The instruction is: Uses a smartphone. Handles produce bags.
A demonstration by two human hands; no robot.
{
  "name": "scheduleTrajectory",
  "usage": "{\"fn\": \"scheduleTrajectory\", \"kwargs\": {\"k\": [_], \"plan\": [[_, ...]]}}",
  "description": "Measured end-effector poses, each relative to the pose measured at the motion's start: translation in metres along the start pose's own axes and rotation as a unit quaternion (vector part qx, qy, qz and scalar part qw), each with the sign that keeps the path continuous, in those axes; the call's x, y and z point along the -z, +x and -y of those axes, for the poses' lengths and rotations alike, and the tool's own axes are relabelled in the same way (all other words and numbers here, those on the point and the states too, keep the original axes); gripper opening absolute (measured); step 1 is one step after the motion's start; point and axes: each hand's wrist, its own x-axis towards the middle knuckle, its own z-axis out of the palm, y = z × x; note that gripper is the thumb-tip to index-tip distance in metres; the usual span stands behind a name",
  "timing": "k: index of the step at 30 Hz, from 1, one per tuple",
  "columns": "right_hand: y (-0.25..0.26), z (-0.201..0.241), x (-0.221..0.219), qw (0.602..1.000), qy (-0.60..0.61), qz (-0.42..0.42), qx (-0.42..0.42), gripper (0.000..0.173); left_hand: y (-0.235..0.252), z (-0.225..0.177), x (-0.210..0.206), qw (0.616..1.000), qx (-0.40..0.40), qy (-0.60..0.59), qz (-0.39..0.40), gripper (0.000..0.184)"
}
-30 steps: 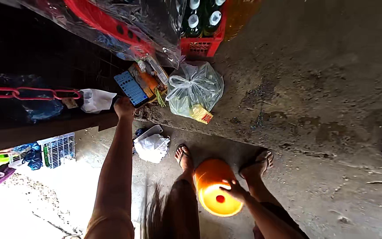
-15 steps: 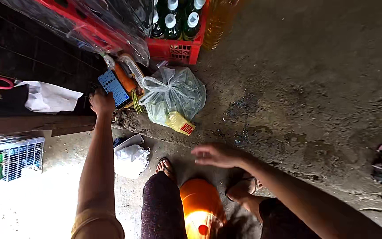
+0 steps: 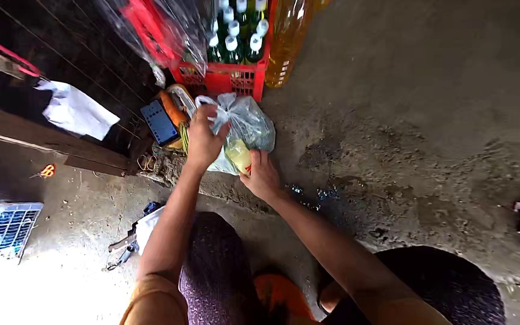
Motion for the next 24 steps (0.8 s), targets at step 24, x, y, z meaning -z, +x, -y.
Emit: {"fn": "scheduleTrajectory", "kwargs": {"k": [24], "plan": [[-0.219,0.003,0.208,0.96,-0.045,-0.116,0.252,0.047,-0.192,-0.134,-0.004,0.966,-0.198,0.015,0.162,0.021]]}}
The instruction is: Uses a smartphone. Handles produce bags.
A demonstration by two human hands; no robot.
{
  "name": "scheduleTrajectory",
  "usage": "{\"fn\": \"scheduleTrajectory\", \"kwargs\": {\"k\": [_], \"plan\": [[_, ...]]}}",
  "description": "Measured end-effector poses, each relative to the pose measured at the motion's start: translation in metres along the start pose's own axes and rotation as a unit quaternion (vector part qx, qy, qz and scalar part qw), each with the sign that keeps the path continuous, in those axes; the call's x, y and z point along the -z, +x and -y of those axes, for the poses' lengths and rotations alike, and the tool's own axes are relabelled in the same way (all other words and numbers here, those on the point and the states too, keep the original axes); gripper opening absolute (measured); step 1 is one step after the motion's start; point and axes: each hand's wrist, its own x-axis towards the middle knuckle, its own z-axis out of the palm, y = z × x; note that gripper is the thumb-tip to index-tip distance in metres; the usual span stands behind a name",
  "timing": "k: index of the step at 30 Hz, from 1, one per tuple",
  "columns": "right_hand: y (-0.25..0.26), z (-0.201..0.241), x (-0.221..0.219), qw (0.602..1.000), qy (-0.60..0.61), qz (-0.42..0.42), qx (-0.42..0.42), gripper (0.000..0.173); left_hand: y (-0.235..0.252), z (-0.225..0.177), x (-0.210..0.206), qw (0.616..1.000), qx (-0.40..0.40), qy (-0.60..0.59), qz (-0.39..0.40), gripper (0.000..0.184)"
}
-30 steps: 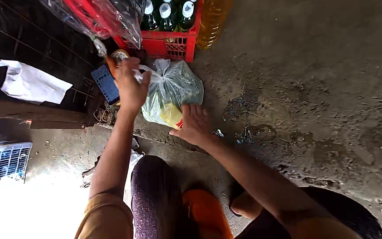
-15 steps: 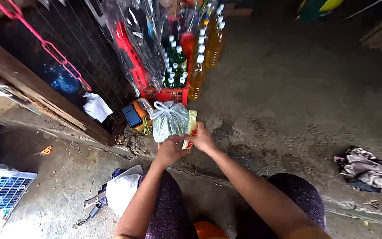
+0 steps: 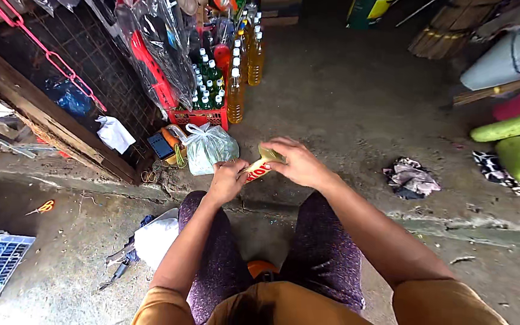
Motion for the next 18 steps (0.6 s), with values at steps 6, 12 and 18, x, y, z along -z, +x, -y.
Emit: {"fn": "scheduleTrajectory", "kwargs": {"k": [6,12,18], "plan": [[0.005,-0.003,-0.002,0.995,0.03,0.091,-0.041,0.014,0.003,0.001,-0.012,0.999,0.031,0.029,-0.01,0.028],[0.095,-0.022,0.003,0.985,-0.081,0.125,-0.08,0.014,0.018,0.014,0.021,0.983,0.18,0.003,-0.017,0.058],[0.231,-0.041,-0.003,0.977,-0.196,0.046,-0.066,0.023,0.016,0.025,0.022,0.977,0.203,0.01,0.068,0.063]]}}
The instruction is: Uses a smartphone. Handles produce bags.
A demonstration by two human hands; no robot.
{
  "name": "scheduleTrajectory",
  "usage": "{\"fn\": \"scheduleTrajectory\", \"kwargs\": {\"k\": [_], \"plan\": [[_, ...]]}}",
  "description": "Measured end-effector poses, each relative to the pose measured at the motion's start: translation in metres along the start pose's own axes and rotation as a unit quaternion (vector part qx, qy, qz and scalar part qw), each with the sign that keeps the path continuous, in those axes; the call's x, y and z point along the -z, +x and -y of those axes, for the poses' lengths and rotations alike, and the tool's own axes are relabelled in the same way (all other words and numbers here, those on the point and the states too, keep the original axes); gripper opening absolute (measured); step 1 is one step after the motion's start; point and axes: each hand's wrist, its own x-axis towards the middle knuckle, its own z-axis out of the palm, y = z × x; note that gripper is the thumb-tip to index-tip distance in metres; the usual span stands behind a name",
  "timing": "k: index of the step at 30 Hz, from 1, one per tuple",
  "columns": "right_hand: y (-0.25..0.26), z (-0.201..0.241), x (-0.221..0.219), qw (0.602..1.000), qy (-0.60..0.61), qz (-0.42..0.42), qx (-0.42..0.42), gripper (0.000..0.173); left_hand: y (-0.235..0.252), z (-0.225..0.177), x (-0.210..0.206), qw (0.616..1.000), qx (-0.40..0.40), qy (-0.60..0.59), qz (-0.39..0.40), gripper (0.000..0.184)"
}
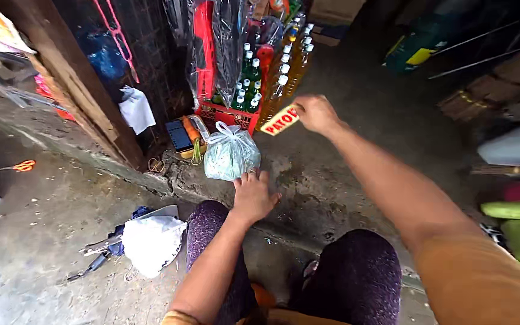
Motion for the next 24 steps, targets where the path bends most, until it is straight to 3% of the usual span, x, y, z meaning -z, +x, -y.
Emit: {"fn": "scheduleTrajectory", "kwargs": {"k": [4,11,15,24], "plan": [[0.098,0.007,-0.025,0.999,-0.032,-0.031,-0.022,0.027,0.004,-0.004,0.005,0.991,-0.036,0.07,0.107,0.068],[0.201,0.0,-0.104,0.992,-0.099,0.052,-0.053,0.036,0.014,-0.004,-0.004,0.983,-0.072,0.074,0.153,0.064],[0.221,-0.002,-0.152,0.985,-0.121,0.116,-0.032,0.035,0.025,0.003,0.005,0.979,-0.021,0.109,0.172,0.064],[0.19,-0.022,-0.175,0.996,-0.054,0.06,0.027,0.036,0.027,0.007,0.007,0.971,0.004,0.12,0.207,0.065]]}}
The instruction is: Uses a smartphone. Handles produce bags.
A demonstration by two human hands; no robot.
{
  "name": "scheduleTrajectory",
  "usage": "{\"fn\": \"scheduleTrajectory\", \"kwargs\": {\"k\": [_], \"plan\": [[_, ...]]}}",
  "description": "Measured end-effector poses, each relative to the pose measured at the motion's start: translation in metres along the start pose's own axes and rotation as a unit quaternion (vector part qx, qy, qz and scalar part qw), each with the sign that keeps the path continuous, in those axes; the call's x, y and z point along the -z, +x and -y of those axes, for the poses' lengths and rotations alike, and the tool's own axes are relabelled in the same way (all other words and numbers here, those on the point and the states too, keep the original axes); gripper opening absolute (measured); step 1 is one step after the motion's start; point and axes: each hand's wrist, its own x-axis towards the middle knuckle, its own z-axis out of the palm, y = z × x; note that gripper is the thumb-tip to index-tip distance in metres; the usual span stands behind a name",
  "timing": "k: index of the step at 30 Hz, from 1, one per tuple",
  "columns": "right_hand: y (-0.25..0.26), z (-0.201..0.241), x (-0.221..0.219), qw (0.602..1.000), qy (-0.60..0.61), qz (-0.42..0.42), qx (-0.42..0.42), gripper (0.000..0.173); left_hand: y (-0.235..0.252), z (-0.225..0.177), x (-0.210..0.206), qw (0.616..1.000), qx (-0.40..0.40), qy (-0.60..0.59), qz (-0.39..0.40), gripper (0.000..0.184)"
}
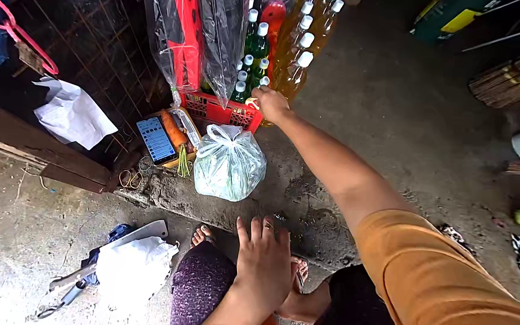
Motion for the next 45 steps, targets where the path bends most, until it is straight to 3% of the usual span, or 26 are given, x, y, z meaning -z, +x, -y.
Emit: {"fn": "scheduleTrajectory", "kwargs": {"k": [4,6,8,9,12,14,19,24,29,32,36,39,42,43,45], "plan": [[-0.029,0.036,0.011,0.994,0.067,-0.077,0.039,0.047,-0.004,-0.001,0.001,1.0,0.002,-0.025,0.01,0.065],[-0.051,0.064,0.006,0.988,0.118,0.007,0.1,0.042,-0.004,0.001,0.002,0.999,0.01,-0.03,0.014,0.064],[-0.064,0.082,-0.011,0.977,0.12,0.135,0.117,0.04,-0.005,0.004,0.003,0.999,0.017,-0.028,0.016,0.064],[-0.068,0.085,-0.021,0.975,0.106,0.161,0.114,0.035,-0.005,0.005,0.003,0.999,0.021,-0.029,0.017,0.063],[-0.079,0.079,-0.036,0.978,0.126,0.123,0.108,0.026,-0.004,0.009,0.001,0.999,0.029,-0.033,0.013,0.064],[-0.096,0.073,-0.022,0.971,0.164,0.148,0.091,0.028,-0.005,0.012,-0.003,0.998,0.035,-0.042,0.012,0.064],[-0.195,0.053,-0.009,0.957,0.235,0.144,0.094,0.026,-0.009,0.025,-0.009,0.996,0.062,-0.062,-0.006,0.06],[-0.27,0.028,0.0,0.938,0.337,0.063,-0.055,0.035,0.002,0.049,0.001,0.985,0.076,-0.067,-0.138,0.047],[-0.28,0.038,0.019,0.96,0.275,-0.017,-0.054,0.029,0.042,0.035,0.045,0.967,0.066,-0.024,-0.246,0.03],[-0.277,0.041,0.021,0.938,0.341,-0.033,-0.051,0.025,0.069,0.026,0.04,0.975,0.048,0.011,-0.216,0.035],[-0.271,0.034,0.018,0.909,0.413,-0.018,-0.052,0.025,0.101,0.024,0.021,0.978,0.085,0.041,-0.186,0.047],[-0.265,0.025,0.016,0.88,0.468,0.013,-0.083,0.026,0.11,0.026,0.023,0.977,0.084,0.071,-0.181,0.039],[-0.264,0.016,0.009,0.835,0.546,0.026,-0.062,0.023,0.12,0.037,0.023,0.981,0.071,0.077,-0.166,0.036],[-0.263,0.012,0.007,0.83,0.554,0.033,-0.049,0.024,0.123,0.043,0.022,0.982,0.059,0.067,-0.166,0.036],[-0.26,0.005,0.0,0.859,0.508,0.055,-0.045,0.04,0.129,0.05,0.024,0.985,0.042,0.043,-0.16,0.028]]}}
